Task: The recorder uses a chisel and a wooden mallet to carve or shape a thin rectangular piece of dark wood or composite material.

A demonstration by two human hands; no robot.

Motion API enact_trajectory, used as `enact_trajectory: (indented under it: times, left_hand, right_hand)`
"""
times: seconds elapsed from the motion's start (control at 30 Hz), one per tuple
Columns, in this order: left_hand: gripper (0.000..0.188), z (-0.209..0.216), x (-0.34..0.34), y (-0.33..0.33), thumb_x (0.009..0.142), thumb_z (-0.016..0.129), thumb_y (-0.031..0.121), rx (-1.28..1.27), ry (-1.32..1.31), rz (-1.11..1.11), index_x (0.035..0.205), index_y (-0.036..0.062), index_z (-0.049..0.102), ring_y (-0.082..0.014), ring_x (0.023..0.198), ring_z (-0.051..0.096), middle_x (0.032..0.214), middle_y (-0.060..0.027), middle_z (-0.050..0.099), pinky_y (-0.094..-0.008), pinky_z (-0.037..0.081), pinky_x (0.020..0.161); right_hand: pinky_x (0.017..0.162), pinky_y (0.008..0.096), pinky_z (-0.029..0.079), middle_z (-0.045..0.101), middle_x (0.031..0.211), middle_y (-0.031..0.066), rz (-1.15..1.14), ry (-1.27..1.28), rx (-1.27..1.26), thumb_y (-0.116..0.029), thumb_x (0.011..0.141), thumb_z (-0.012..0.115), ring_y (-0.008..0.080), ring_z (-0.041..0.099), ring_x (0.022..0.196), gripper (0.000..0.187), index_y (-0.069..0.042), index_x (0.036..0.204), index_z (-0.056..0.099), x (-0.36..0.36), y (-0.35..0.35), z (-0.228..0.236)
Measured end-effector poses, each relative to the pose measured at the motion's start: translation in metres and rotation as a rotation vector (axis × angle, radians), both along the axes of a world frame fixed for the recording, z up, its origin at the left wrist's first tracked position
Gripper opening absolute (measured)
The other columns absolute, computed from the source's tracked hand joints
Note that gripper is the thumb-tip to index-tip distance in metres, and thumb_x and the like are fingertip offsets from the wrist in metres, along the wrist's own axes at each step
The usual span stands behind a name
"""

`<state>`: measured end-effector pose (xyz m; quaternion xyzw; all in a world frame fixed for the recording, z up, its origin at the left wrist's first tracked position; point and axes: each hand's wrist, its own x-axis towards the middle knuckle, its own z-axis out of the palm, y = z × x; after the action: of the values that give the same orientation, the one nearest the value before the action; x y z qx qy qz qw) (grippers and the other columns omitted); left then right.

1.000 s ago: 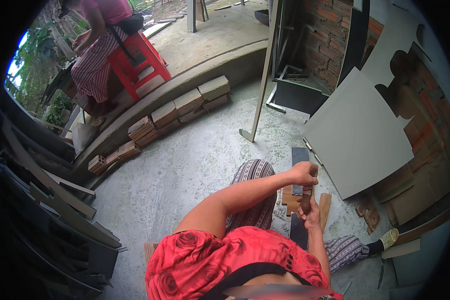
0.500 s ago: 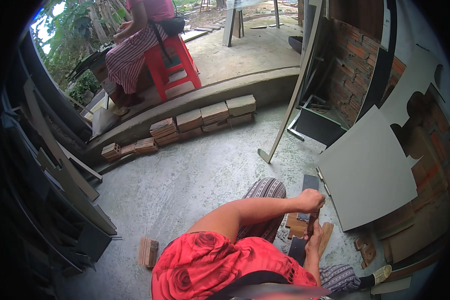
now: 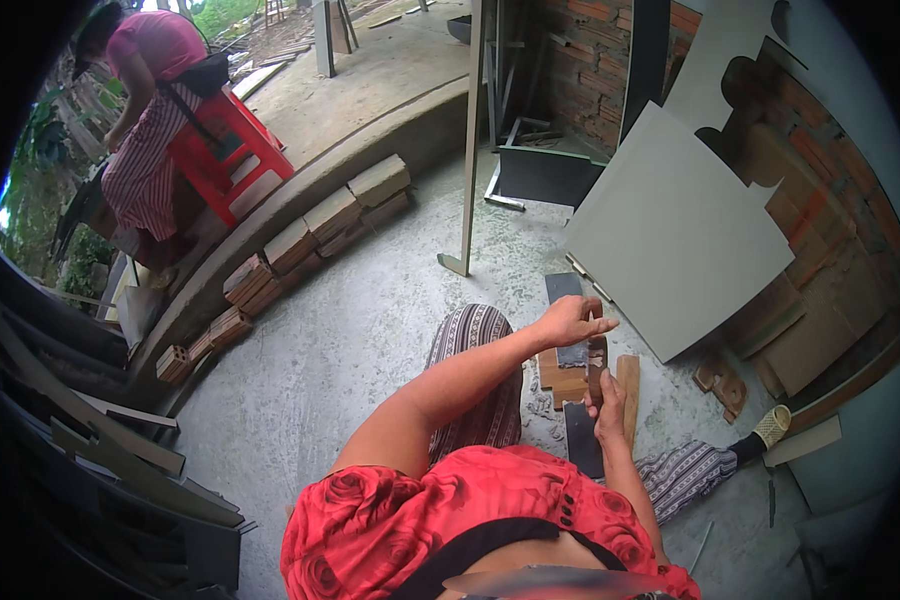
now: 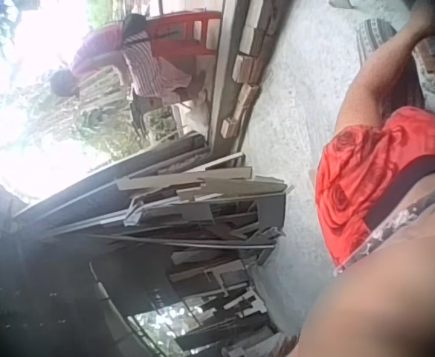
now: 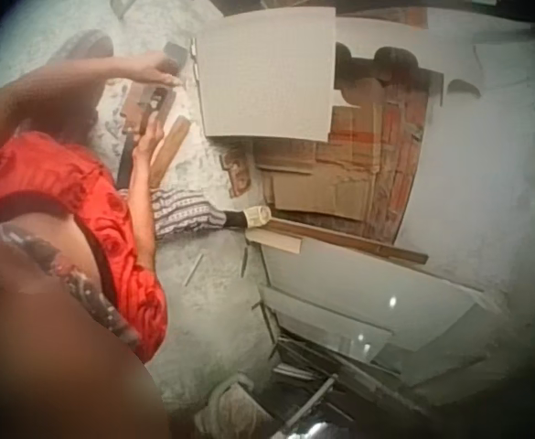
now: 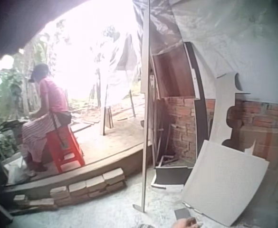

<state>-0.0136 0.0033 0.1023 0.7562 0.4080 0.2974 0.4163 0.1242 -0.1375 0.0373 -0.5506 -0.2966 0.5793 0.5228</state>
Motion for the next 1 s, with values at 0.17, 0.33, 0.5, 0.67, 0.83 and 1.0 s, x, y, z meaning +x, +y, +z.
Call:
enact_trajectory:
  times: [0.17,0.33,0.5,0.67,0.83,1.0]
  left_hand:
    - [0.035,-0.002,0.006,-0.015,0.079,0.062,0.033,0.005,0.066,-0.326,0.079,-0.0015,0.056,-0.0293,0.063,0.056,0.066,-0.0178,0.057,-0.0385,0.043,0.059]
    - [0.021,-0.002,0.019,-0.022,0.084,0.056,0.020,0.008,0.046,-0.453,0.084,-0.0009,0.056,-0.0232,0.063,0.056,0.070,-0.0153,0.057,-0.0349,0.044,0.061]
    - [0.023,-0.005,0.022,-0.019,0.092,0.049,0.022,-0.353,-0.181,-0.356,0.086,0.0003,0.056,-0.0096,0.062,0.054,0.070,-0.0028,0.058,-0.0248,0.045,0.058]
    - [0.032,-0.011,0.027,-0.007,0.094,0.046,0.030,-0.456,-0.256,-0.418,0.091,-0.0007,0.057,-0.0103,0.064,0.056,0.071,-0.0029,0.059,-0.0246,0.047,0.061]
    - [0.025,-0.001,0.029,-0.014,0.076,0.055,0.007,-0.596,-0.160,-0.485,0.099,-0.0007,0.058,-0.0130,0.072,0.061,0.078,-0.0055,0.063,-0.0263,0.050,0.066]
    - [0.034,0.001,0.016,-0.035,0.075,0.058,0.011,-0.731,-0.245,-0.460,0.107,-0.0016,0.055,-0.0131,0.075,0.060,0.089,-0.0063,0.062,-0.0263,0.051,0.062]
  right_hand:
    - [0.035,0.0177,0.025,0.047,0.054,0.0005,-0.026,0.009,0.004,-0.048,0.088,0.048,0.0053,0.038,0.040,0.042,-0.007,0.081,0.054,0.006,-0.020,0.007]
    - [0.036,0.0180,0.024,0.047,0.056,-0.0018,-0.110,0.022,-0.040,-0.040,0.088,0.052,0.0040,0.039,0.043,0.034,-0.007,0.080,0.056,0.010,-0.034,0.011]
    - [0.038,0.0169,0.026,0.047,0.057,-0.0010,-0.102,-0.043,0.050,-0.043,0.089,0.050,0.0037,0.038,0.044,0.038,-0.007,0.079,0.054,0.013,-0.035,0.018]
    - [0.039,0.0167,0.028,0.047,0.059,-0.0008,-0.144,-0.036,0.086,-0.044,0.089,0.051,0.0033,0.039,0.046,0.039,-0.008,0.076,0.053,0.022,-0.037,0.028]
    - [0.039,0.0168,0.028,0.047,0.059,-0.0008,-0.159,-0.037,0.086,-0.045,0.088,0.051,0.0034,0.038,0.046,0.040,-0.007,0.074,0.052,0.027,-0.041,0.033]
    - [0.039,0.0174,0.027,0.047,0.059,-0.0013,-0.151,-0.059,0.087,-0.044,0.088,0.052,0.0036,0.038,0.046,0.037,-0.008,0.078,0.054,0.018,-0.043,0.028]
